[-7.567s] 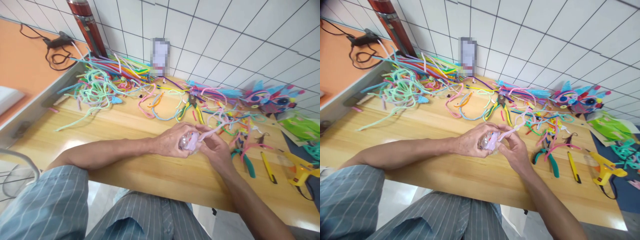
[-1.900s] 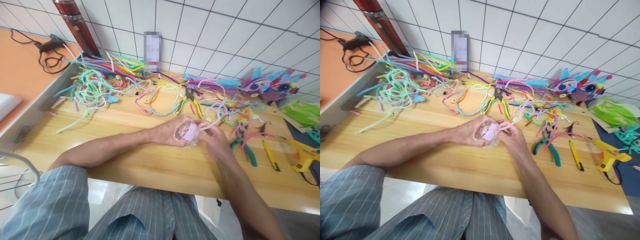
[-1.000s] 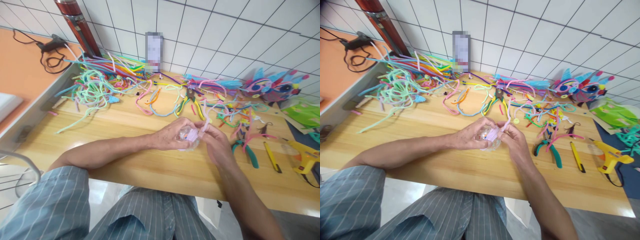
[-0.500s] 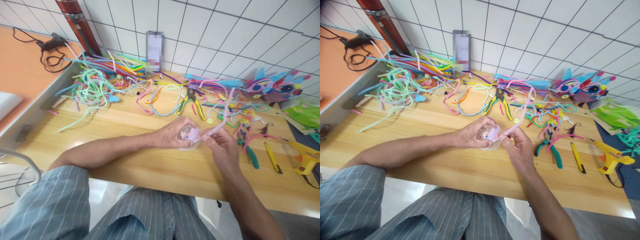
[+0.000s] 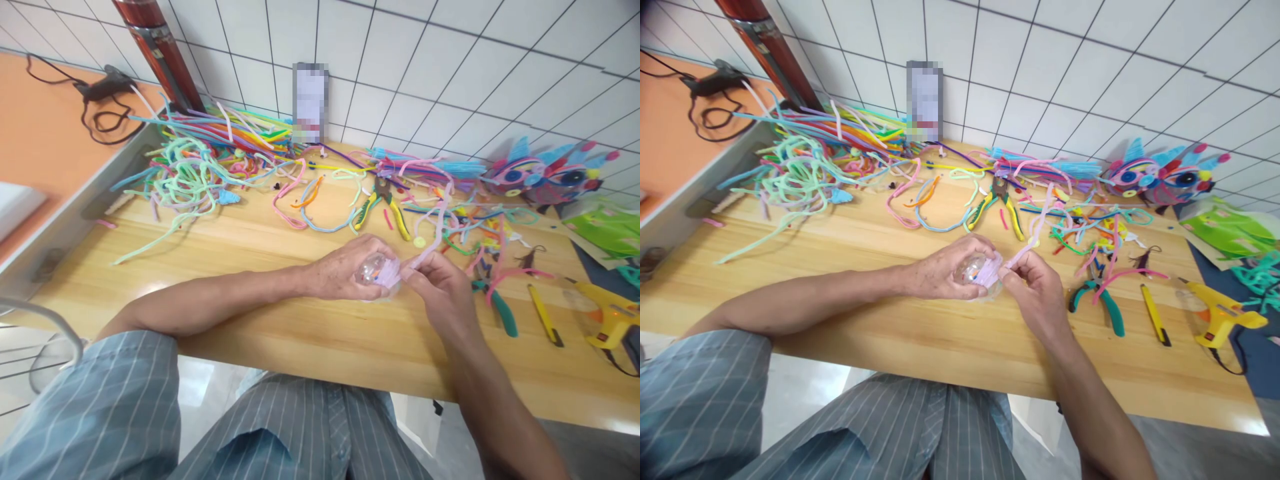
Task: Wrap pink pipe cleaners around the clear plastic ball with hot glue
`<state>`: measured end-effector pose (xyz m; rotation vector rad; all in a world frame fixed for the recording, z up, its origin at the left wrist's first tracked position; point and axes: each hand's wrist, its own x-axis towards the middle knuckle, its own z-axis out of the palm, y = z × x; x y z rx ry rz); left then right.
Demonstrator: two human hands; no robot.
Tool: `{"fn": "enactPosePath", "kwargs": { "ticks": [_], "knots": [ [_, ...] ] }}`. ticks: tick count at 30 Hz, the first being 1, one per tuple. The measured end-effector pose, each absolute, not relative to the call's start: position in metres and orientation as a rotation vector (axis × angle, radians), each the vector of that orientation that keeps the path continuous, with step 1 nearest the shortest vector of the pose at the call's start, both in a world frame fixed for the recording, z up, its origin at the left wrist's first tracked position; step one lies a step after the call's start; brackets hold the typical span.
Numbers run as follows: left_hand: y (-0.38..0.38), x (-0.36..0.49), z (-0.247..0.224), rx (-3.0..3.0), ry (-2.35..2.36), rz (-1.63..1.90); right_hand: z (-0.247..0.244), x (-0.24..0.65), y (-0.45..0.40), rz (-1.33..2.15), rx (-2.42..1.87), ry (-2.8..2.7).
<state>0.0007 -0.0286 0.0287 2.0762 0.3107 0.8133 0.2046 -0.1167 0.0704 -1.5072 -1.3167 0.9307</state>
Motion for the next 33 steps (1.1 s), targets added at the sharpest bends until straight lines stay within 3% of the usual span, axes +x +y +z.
{"fn": "enactPosePath", "kwargs": {
  "ticks": [33],
  "knots": [
    [-0.033, 0.001, 0.017, 2.131, 0.19, 0.922, 0.051, 0.21, -0.11, 0.945, -1.42, -1.216]
  ]
}}
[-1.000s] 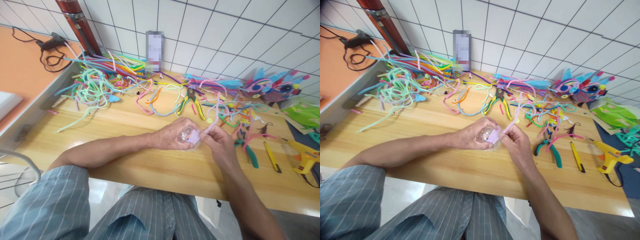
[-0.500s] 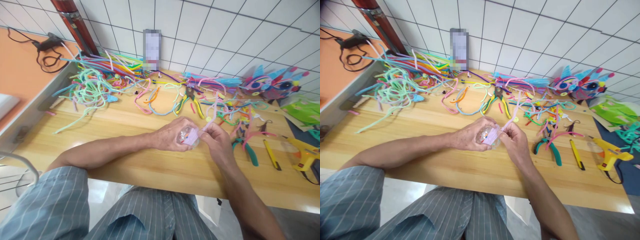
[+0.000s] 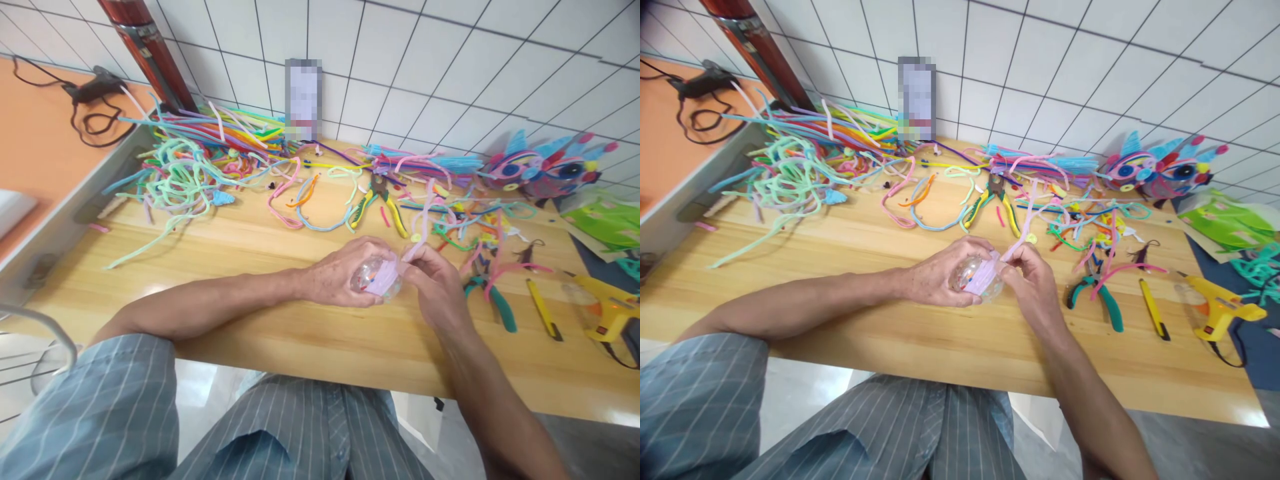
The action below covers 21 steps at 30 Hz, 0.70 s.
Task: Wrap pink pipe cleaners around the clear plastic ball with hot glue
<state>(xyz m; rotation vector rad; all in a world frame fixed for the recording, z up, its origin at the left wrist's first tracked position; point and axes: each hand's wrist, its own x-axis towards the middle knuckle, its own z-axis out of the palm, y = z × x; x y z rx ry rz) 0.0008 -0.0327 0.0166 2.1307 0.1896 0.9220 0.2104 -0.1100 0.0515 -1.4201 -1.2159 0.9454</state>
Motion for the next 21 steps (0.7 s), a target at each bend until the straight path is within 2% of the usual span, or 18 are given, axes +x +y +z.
{"fn": "enactPosePath", "kwargs": {
  "ticks": [8, 21],
  "knots": [
    [-0.028, 0.001, 0.007, 2.187, 0.174, 0.928, 0.045, 0.207, -0.108, 1.21, -1.355, -1.046],
    [-0.043, -0.002, 0.038, 1.725, 0.551, 0.61, 0.049, 0.202, -0.108, 1.137, -1.336, -1.162]
  ]
}}
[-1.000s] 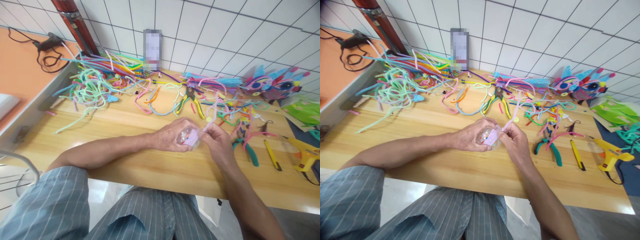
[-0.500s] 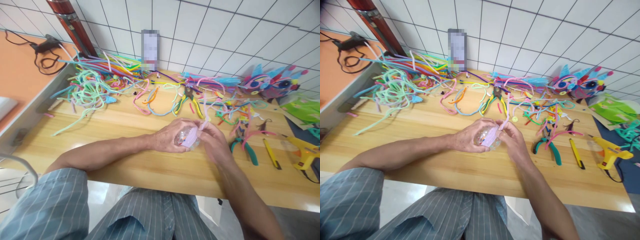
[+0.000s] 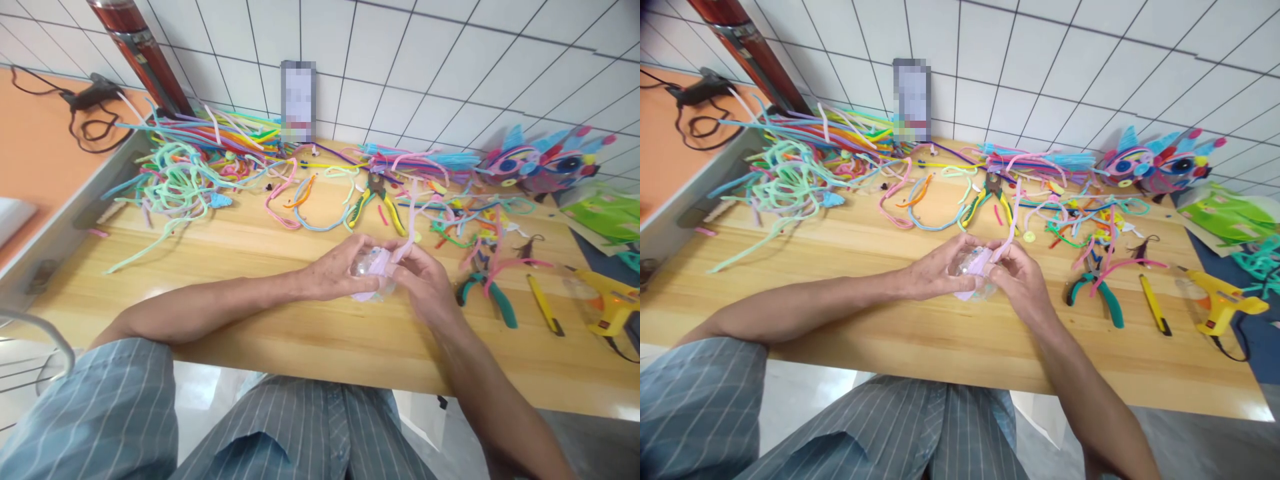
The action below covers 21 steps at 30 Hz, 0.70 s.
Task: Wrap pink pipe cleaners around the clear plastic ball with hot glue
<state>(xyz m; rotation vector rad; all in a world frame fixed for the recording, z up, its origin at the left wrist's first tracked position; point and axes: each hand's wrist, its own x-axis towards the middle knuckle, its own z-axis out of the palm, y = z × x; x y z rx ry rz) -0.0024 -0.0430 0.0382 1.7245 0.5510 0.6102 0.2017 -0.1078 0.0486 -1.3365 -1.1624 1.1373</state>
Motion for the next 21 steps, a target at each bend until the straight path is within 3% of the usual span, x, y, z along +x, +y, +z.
{"fn": "enactPosePath", "kwargs": {
  "ticks": [7, 21],
  "knots": [
    [-0.042, -0.002, 0.033, 1.7, 0.53, 0.647, 0.053, 0.206, -0.106, 1.234, -1.288, -1.078],
    [-0.041, -0.002, 0.026, 1.885, 0.489, 0.758, 0.056, 0.208, -0.11, 1.097, -1.375, -1.229]
  ]
}}
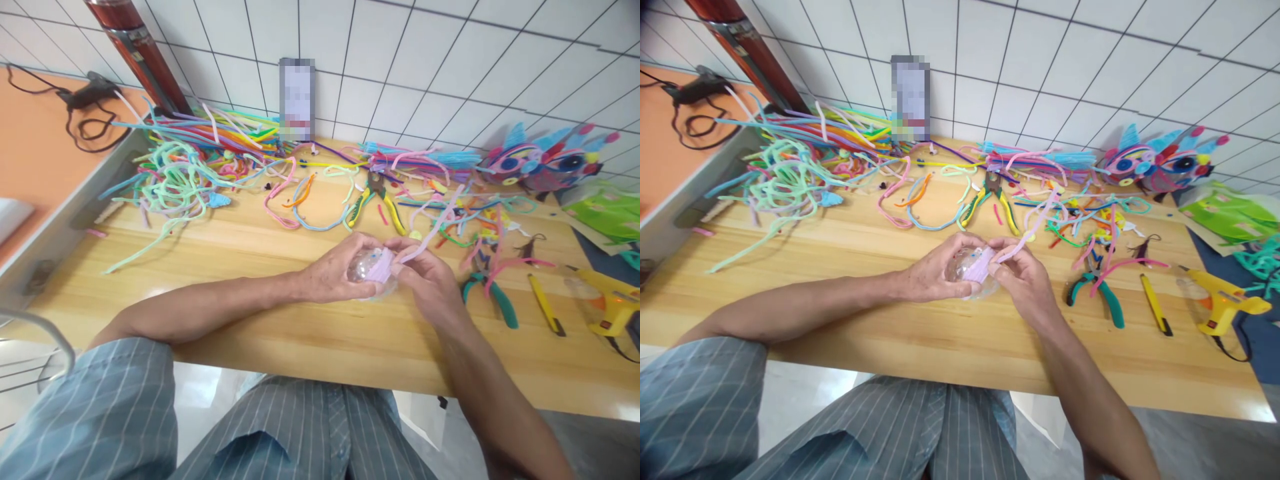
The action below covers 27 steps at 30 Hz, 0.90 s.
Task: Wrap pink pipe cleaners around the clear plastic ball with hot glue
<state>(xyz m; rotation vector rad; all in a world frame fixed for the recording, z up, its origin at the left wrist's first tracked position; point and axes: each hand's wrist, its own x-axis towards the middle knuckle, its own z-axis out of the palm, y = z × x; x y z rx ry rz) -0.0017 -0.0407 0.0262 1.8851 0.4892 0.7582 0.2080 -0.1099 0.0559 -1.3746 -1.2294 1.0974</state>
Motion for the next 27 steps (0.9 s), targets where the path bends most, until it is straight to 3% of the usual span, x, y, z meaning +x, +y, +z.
{"fn": "enactPosePath", "kwargs": {
  "ticks": [27],
  "knots": [
    [-0.044, -0.001, 0.037, 1.867, 0.575, 0.712, 0.053, 0.206, -0.109, 1.172, -1.328, -1.077]
  ]
}}
